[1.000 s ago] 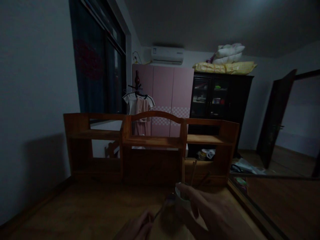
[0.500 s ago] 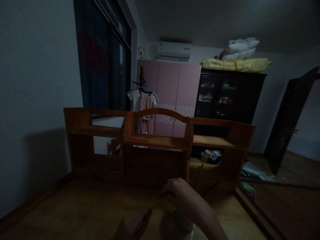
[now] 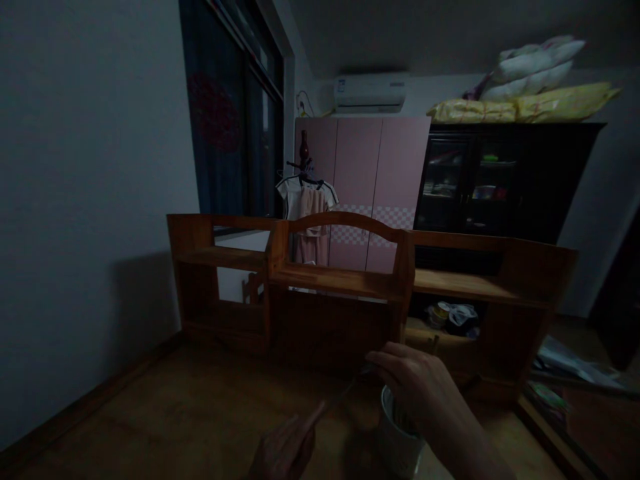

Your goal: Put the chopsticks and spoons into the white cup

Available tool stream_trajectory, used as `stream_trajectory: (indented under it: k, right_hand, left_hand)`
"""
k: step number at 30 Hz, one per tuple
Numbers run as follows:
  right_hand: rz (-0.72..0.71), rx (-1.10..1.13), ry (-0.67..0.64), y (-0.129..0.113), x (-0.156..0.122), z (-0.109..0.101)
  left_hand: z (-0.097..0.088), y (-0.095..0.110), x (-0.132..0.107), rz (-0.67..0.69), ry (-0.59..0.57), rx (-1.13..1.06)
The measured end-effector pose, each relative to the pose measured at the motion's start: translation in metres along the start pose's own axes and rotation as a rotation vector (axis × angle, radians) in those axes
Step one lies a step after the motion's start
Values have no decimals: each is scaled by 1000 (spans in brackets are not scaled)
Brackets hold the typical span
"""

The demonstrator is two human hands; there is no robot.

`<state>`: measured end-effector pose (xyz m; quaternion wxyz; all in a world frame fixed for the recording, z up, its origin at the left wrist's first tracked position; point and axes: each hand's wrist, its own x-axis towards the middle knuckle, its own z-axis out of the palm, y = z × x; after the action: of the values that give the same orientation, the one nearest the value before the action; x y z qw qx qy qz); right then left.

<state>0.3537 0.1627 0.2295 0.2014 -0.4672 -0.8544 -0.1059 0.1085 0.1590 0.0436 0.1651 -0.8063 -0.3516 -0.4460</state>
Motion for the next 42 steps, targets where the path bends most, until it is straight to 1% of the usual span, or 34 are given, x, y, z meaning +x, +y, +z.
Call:
stream_trajectory:
  k: [3, 5, 7, 10, 16, 18, 20, 22, 26, 29, 33, 36, 39, 42]
  right_hand:
    - [41, -77, -7, 3, -1, 2]
    - [73, -113, -22, 5, -1, 2]
    - [98, -125, -48, 7, -1, -1]
    - [137, -127, -70, 9, -3, -4]
    - [154, -103, -81, 22, -12, -7]
    - [178, -95, -71, 27, -14, -7]
    - [187, -43, -53, 30, -14, -9]
    - [165, 73, -33, 28, -13, -11]
    - [82, 403, -13, 12, -10, -19]
    - [-4, 553, -30, 1, -11, -24]
    - [-28, 576, -41, 0, -14, -27]
    - [-37, 587, -46, 2, -14, -28]
    - [-66, 611, -51, -1, -13, -29]
    - [-82, 613, -47, -7, -12, -30]
  left_hand:
    - [-1, 3, 5, 5, 32, -6]
    - [-4, 5, 10, 27, 77, 44]
    - [-7, 7, 13, 35, 116, 67]
    - [-10, 10, 13, 24, 143, 49]
    - [-9, 14, 8, 82, 112, 20]
    - [-8, 14, 8, 88, 133, 20]
    - [-8, 14, 9, 99, 159, 2]
    - [-8, 13, 9, 118, 156, 11]
    - [-7, 11, 6, 94, 87, 12]
    - [-4, 8, 0, 52, 59, -45]
    - [-2, 8, -4, -21, 31, -68]
    - [-5, 13, -1, -51, 53, -55]
    - [-8, 19, 2, -71, 78, -20]
    - [-4, 19, -1, -92, 73, -39]
